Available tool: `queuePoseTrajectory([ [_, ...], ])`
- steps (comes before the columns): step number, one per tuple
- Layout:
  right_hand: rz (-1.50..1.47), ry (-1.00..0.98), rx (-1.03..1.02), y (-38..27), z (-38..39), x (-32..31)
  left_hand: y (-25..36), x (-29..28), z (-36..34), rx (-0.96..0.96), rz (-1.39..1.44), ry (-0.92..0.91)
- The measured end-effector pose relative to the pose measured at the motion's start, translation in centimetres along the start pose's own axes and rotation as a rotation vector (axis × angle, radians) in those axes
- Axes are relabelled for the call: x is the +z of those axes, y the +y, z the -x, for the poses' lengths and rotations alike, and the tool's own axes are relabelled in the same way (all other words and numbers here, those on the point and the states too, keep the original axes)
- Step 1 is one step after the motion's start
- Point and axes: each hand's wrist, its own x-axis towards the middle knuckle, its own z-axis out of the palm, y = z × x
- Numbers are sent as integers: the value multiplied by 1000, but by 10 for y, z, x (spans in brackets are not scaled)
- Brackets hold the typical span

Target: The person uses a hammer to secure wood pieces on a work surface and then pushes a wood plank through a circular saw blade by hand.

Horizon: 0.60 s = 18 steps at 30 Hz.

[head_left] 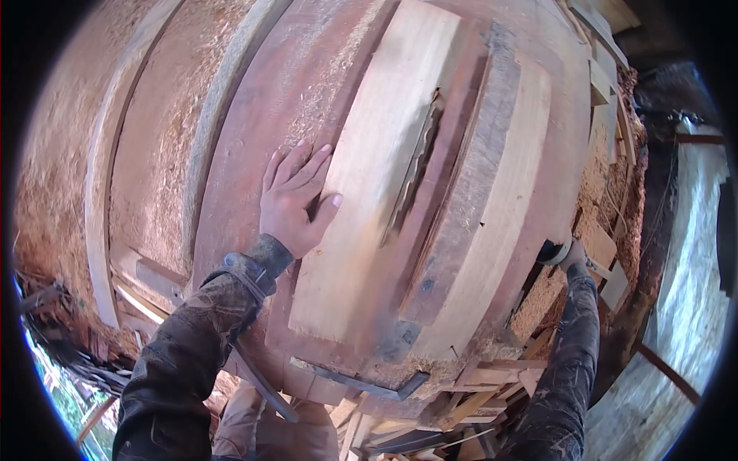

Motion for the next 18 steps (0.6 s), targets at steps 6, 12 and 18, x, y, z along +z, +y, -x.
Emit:
queuePoseTrajectory([
  [6,-835,-34,-79,9,-20,24,-4,5,8,-13,-35,-36],
  [12,163,739,-131,6,36,14,7,21,-4,-10,31,1],
  [18,-62,896,-89,-104,63,23,-5,11,6,-22,-17,-28],
])
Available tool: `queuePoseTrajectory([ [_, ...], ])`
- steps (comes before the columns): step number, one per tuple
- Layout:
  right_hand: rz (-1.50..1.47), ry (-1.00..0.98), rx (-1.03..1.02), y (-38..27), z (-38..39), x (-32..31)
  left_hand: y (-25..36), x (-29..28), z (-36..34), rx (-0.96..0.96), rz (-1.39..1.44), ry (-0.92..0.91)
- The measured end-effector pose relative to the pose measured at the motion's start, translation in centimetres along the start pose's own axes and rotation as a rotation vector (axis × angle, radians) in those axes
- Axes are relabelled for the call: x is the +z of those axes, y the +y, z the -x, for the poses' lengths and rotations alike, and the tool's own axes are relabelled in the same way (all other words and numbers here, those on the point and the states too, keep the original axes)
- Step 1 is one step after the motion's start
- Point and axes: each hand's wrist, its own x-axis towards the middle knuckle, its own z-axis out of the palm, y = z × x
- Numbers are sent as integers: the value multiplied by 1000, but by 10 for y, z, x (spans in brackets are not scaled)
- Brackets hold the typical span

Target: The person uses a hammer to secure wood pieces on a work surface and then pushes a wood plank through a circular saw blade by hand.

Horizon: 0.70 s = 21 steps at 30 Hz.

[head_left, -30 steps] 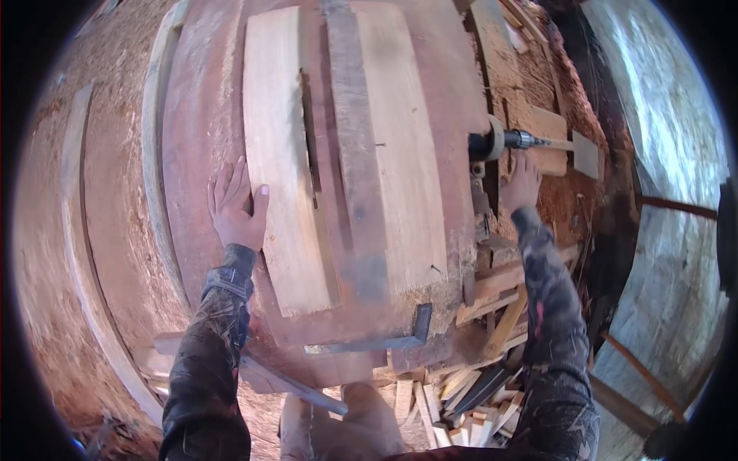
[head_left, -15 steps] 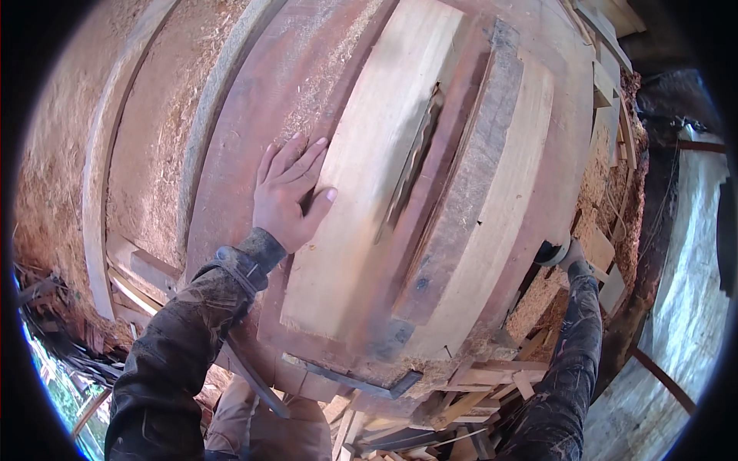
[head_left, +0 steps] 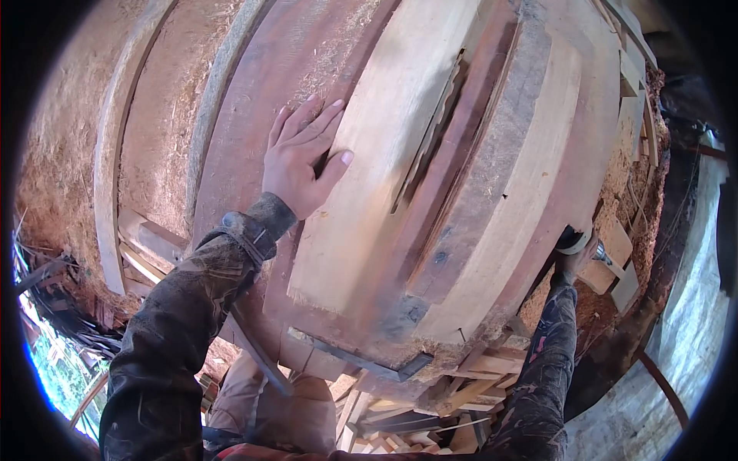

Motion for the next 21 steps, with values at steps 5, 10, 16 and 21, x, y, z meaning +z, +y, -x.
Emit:
queuePoseTrajectory([
  [5,33,71,-115,31,-8,0,4,2,-1,0,12,0],
  [10,-6,-283,-96,37,-23,-11,6,-5,-1,-9,35,-27],
  [16,106,-357,-25,22,-27,-12,3,-3,-2,-1,5,2],
  [21,395,-122,-157,54,-13,-32,11,7,-8,44,22,50],
])
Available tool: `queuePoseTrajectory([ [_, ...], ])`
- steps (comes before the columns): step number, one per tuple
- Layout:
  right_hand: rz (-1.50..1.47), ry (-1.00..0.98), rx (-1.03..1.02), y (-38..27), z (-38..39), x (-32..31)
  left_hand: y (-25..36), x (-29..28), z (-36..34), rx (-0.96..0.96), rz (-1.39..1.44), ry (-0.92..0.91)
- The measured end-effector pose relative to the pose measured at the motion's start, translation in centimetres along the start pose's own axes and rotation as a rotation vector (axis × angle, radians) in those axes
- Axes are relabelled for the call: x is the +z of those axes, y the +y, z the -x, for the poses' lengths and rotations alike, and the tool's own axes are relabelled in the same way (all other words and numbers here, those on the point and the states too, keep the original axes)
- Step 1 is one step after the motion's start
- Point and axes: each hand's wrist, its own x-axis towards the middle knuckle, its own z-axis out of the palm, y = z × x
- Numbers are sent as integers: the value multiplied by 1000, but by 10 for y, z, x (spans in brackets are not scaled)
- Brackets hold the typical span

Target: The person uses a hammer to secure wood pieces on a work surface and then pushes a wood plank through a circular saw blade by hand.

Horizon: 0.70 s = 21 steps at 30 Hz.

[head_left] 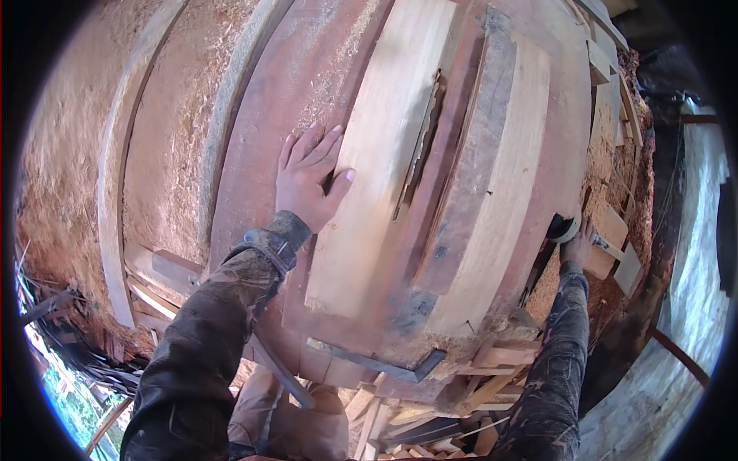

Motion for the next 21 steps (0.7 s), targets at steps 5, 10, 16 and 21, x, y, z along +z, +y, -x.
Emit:
queuePoseTrajectory([
  [5,-3,-39,201,-73,28,-86,-8,-8,8,-28,-36,-10],
  [10,-817,-154,190,-199,130,-276,-12,-14,8,-2,-24,14],
  [16,-948,-288,-10,-403,212,-406,-13,-3,8,36,-13,53],
  [21,-830,-539,-8,-465,253,-386,-12,8,9,14,-5,29],
])
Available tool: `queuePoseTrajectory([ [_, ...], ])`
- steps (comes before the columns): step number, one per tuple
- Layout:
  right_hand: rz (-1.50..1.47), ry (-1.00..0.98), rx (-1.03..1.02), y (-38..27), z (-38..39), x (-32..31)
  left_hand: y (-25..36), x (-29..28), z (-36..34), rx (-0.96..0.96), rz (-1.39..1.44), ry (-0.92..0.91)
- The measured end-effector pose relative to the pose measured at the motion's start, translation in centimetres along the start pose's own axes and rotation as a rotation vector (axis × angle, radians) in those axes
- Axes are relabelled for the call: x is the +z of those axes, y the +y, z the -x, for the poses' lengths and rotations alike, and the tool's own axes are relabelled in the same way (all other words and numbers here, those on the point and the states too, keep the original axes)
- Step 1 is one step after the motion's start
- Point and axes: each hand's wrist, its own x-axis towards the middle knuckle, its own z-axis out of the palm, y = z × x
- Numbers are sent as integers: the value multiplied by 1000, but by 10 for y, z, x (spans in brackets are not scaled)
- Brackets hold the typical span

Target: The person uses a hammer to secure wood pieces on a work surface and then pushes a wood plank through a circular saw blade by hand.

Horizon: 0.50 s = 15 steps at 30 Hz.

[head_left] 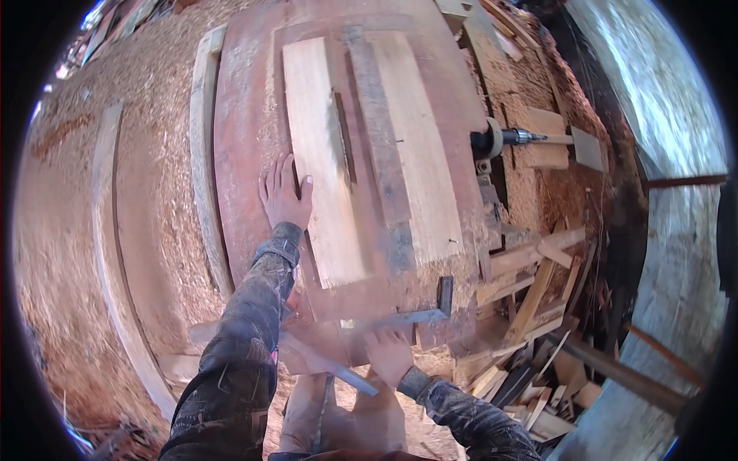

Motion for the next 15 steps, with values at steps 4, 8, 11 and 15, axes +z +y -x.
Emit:
queuePoseTrajectory([
  [4,-122,-80,60,-31,10,-13,3,20,4,-53,98,-6],
  [8,-61,298,97,-28,-11,-8,17,21,4,-70,-104,-22],
  [11,-43,345,83,-20,-23,-14,28,16,6,-60,-134,-3],
  [15,-264,387,263,-21,-8,-46,33,13,7,-31,-152,19],
])
